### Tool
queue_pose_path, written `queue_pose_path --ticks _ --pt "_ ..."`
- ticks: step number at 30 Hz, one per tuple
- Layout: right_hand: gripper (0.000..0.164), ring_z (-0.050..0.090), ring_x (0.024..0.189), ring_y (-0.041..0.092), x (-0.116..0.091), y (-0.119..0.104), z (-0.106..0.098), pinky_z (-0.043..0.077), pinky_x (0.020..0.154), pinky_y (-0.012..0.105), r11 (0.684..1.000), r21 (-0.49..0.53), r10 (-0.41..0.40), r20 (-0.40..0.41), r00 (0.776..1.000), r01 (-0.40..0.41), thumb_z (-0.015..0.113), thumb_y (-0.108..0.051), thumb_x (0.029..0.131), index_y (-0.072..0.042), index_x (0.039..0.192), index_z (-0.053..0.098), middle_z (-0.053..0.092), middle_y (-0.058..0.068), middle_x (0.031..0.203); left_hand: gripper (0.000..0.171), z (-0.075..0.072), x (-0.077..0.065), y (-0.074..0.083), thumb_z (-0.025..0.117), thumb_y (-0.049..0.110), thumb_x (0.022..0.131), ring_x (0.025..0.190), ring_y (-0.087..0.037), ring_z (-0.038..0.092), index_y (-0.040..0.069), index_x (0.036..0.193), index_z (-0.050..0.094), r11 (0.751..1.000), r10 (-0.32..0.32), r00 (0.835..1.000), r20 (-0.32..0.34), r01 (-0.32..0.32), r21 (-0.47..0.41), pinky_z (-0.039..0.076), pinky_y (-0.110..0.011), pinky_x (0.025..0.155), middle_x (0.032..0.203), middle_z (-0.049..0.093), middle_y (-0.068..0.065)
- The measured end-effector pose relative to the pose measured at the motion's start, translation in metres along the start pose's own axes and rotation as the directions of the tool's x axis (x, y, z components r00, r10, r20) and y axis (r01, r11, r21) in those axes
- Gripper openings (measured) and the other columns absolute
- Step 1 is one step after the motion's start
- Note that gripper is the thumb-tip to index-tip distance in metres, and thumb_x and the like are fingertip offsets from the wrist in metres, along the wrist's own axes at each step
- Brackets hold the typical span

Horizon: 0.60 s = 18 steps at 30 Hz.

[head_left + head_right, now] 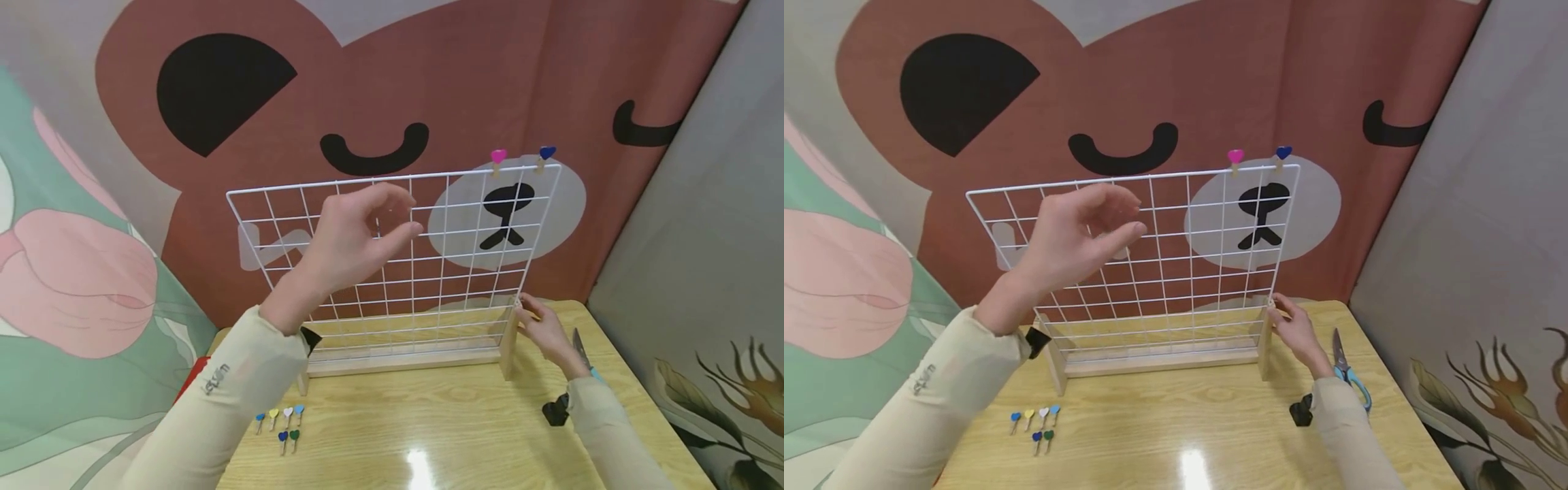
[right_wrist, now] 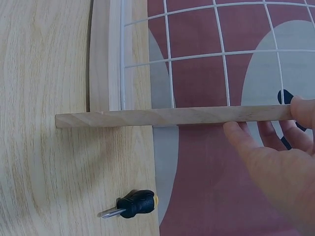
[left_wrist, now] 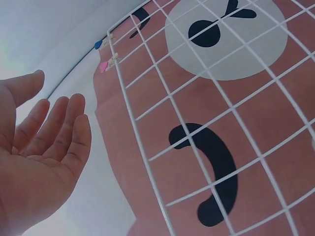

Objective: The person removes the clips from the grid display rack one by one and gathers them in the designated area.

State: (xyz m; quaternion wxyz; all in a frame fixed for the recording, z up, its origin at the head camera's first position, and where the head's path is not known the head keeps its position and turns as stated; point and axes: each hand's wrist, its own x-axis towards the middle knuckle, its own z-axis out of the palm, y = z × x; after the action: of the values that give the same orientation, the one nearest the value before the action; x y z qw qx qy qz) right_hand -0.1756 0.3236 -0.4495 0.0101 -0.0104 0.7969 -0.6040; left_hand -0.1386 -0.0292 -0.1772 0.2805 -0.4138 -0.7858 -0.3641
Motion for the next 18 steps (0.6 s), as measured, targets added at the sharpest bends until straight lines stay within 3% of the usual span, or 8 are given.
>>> queue_pose_path --ticks 5,12,18 --pt "0.056 0.029 0.133 0.048 0.0 -0.001 0.0 0.04 0.099 0.046 1.0 0.006 -0.005 -0.006 1.0 0.005 0.04 -0.017 0.104 0.006 0.15 0.017 0.024 0.034 0.147 0.018 -0.002 0.015 0.005 0.073 0.012 0.085 0.071 -0.008 0.059 0.004 0.1 0.067 1.0 -0.004 0.999 0.036 0.005 -0.02 0.049 -0.027 0.066 0.092 0.069 -0.001" --pt "0.055 0.03 0.132 0.047 -0.002 0.001 -0.001 0.039 0.099 0.046 1.0 0.016 0.007 -0.013 1.0 -0.007 0.04 -0.015 0.104 0.006 0.149 0.017 0.025 0.034 0.146 0.016 -0.002 0.04 0.009 0.071 0.012 0.087 0.07 -0.007 0.058 0.006 0.101 0.066 0.999 -0.043 0.994 0.103 0.044 -0.01 0.048 -0.024 0.068 0.088 0.066 0.0" --pt "0.055 0.028 0.134 0.048 -0.004 0.001 -0.001 0.038 0.1 0.049 1.0 0.013 0.009 -0.009 1.0 -0.008 0.039 -0.015 0.104 0.006 0.15 0.017 0.023 0.034 0.147 0.016 0.001 0.061 0.01 0.069 0.014 0.088 0.082 -0.007 0.065 0.007 0.102 0.067 0.993 -0.117 0.978 0.171 0.116 0.015 0.05 -0.024 0.076 0.093 0.068 -0.001"
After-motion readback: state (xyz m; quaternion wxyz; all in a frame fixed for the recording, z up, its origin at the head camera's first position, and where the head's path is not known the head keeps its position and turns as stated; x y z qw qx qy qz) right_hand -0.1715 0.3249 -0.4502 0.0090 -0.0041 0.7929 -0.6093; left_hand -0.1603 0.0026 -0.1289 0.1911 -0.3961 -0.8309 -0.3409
